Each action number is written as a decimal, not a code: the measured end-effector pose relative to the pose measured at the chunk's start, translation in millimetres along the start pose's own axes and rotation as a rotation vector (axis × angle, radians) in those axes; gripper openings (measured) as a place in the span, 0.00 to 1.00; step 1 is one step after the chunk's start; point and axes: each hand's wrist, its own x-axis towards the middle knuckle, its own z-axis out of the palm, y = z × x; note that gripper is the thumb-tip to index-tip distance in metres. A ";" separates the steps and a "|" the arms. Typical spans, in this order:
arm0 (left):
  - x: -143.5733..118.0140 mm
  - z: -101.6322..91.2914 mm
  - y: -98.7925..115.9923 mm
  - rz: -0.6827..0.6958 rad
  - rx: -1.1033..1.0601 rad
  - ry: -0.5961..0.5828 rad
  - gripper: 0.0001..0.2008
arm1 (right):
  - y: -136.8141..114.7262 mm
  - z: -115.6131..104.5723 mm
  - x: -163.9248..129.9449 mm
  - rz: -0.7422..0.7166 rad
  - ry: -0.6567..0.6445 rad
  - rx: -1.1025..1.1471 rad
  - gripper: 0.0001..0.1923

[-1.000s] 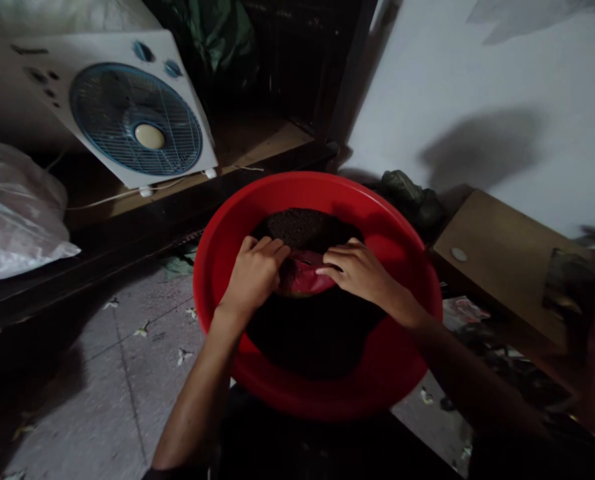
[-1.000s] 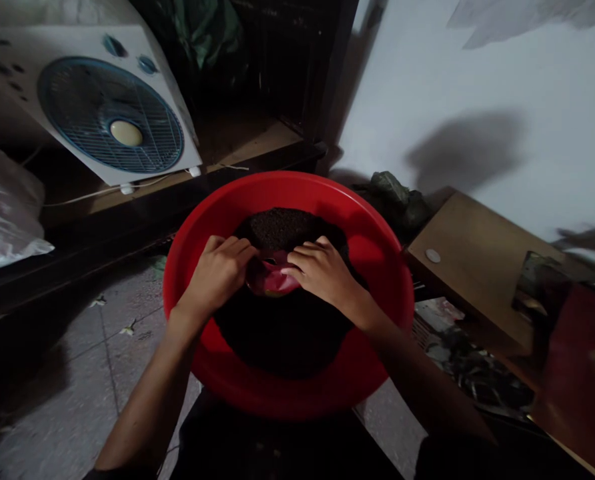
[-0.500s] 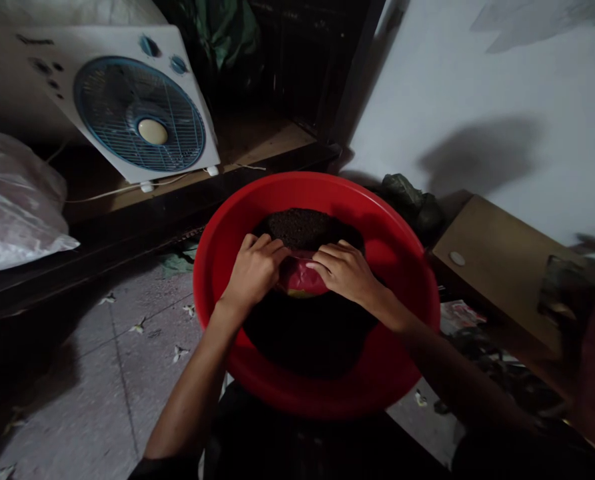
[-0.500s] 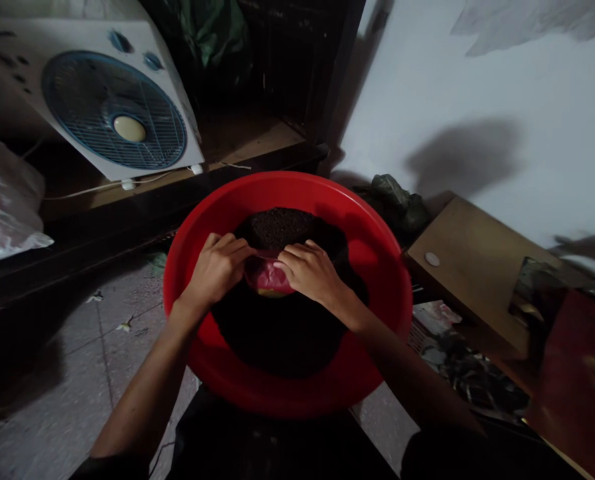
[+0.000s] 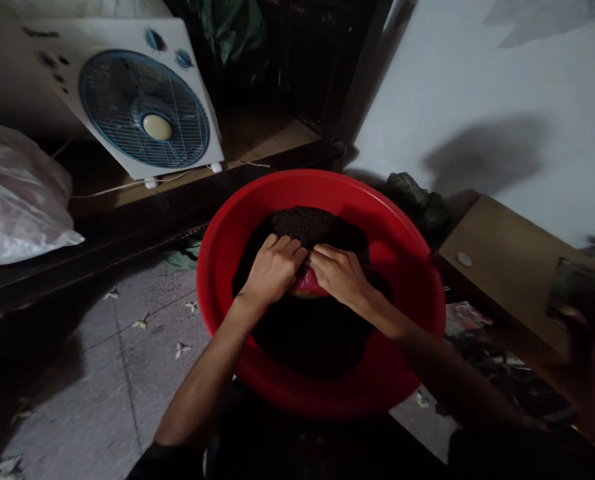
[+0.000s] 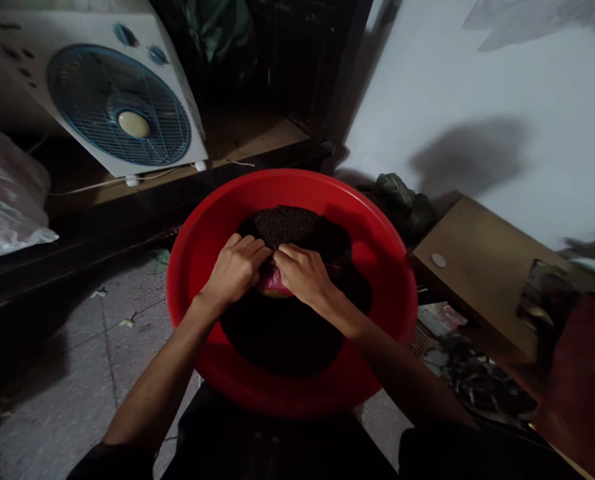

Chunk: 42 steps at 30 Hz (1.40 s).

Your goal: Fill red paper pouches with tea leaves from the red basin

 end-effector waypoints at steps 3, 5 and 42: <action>-2.7 1.7 -2.0 -0.022 0.014 0.031 0.13 | 1.1 -2.2 -4.9 -0.047 0.024 -0.017 0.15; -6.6 0.7 -7.8 -0.024 0.006 0.043 0.14 | 4.6 -8.2 -11.1 -0.101 -0.015 -0.016 0.11; -24.8 26.9 12.5 -0.335 -0.419 0.400 0.15 | 2.8 -16.0 -50.3 0.089 0.031 -0.037 0.09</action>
